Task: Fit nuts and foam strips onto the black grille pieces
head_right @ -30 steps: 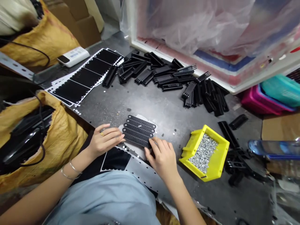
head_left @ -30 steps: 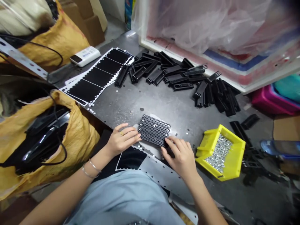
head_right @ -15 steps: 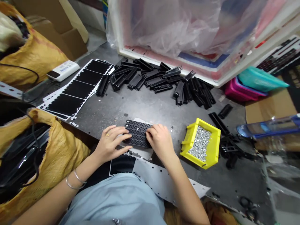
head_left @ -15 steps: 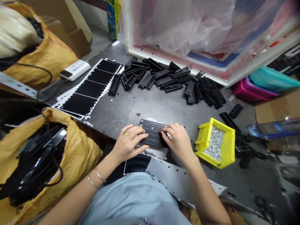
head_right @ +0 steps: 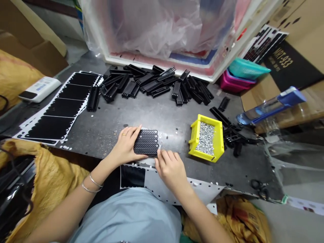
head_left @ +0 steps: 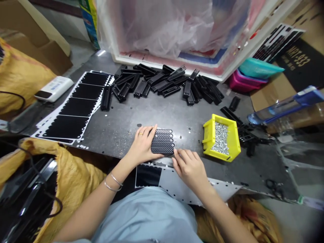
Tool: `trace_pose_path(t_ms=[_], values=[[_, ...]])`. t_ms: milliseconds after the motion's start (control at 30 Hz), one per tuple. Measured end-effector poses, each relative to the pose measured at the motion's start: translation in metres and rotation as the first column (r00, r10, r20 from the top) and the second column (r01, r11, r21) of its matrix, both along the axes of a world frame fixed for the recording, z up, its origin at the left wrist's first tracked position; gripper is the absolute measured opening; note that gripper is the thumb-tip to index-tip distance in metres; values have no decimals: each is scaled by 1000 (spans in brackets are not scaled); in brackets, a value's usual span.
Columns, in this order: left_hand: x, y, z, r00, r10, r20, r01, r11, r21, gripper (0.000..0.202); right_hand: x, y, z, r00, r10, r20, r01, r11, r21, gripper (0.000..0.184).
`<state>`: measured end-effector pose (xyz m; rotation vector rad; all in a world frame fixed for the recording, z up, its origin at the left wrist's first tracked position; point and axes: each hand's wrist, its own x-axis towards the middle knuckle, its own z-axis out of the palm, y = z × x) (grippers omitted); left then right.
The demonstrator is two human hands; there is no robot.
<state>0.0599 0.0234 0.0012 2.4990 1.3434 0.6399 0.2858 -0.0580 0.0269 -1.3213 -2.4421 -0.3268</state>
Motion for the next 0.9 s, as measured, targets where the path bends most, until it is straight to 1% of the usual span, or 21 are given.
trace_pose_path(t_ms=[100,167,200,233,267,300,367,400,433,467,500,567,600,633,700,733,767,800,833,867,900], values=[[-1,-1,1,1000,13,-14,-13,1000,11,125,-3,-4,2,996,-73,-42,71,996,-59,25],[-3,-6,5,999,22,-41,-21,999,24,127,1,3,3,965,-98,-241,53,981,-186,23],[-4,-10,7,998,28,-59,-26,999,35,129,4,9,3,910,-137,-392,29,962,-271,23],[-4,-15,9,996,38,-77,-34,998,47,129,7,16,1,808,-209,-551,-6,932,-362,23],[-1,-21,11,994,50,-94,-45,997,56,127,8,24,-2,652,-309,-693,-53,892,-448,24],[3,-28,12,992,62,-108,-56,997,61,123,7,32,-6,448,-420,-789,-115,849,-516,27],[23,-38,12,990,64,-122,-58,997,51,111,2,46,-19,12,-593,-805,-277,772,-573,35],[37,-42,12,992,44,-118,-40,999,36,105,-3,51,-26,-159,-644,-748,-358,744,-564,36],[52,-45,13,994,5,-108,-3,1000,17,100,-7,54,-32,-278,-679,-680,-426,721,-546,35],[68,-47,14,994,-56,-89,56,998,-5,96,-10,56,-36,-346,-703,-621,-480,702,-526,33],[82,-49,17,991,-118,-62,116,993,-22,94,-11,57,-38,-371,-721,-585,-521,683,-512,32],[99,-53,26,972,-234,20,235,972,-31,88,-4,54,-35,-346,-725,-595,-541,672,-505,30],[100,-56,31,957,-277,81,280,960,-25,82,5,51,-29,-319,-696,-643,-507,699,-505,29],[95,-60,36,941,-303,152,309,951,-17,74,17,50,-21,-289,-637,-715,-432,753,-496,29],[69,-69,41,913,-277,299,299,954,-29,53,49,49,-2,-197,-426,-883,-119,905,-409,29],[52,-74,42,909,-229,350,264,963,-55,43,66,50,7,-100,-305,-947,90,945,-314,32],[32,-79,40,911,-175,374,219,973,-78,34,83,51,15,35,-219,-975,303,932,-198,34],[13,-84,38,915,-127,382,174,980,-91,27,97,52,21,204,-215,-955,438,892,-108,36],[-4,-88,35,918,-75,389,117,990,-85,22,107,51,25,385,-266,-884,493,869,-47,37],[-20,-93,31,919,-16,393,47,996,-70,17,112,47,27,528,-330,-782,525,851,-4,36],[-32,-98,27,919,43,391,-21,998,-62,14,109,41,27,636,-376,-673,525,851,21,35]])
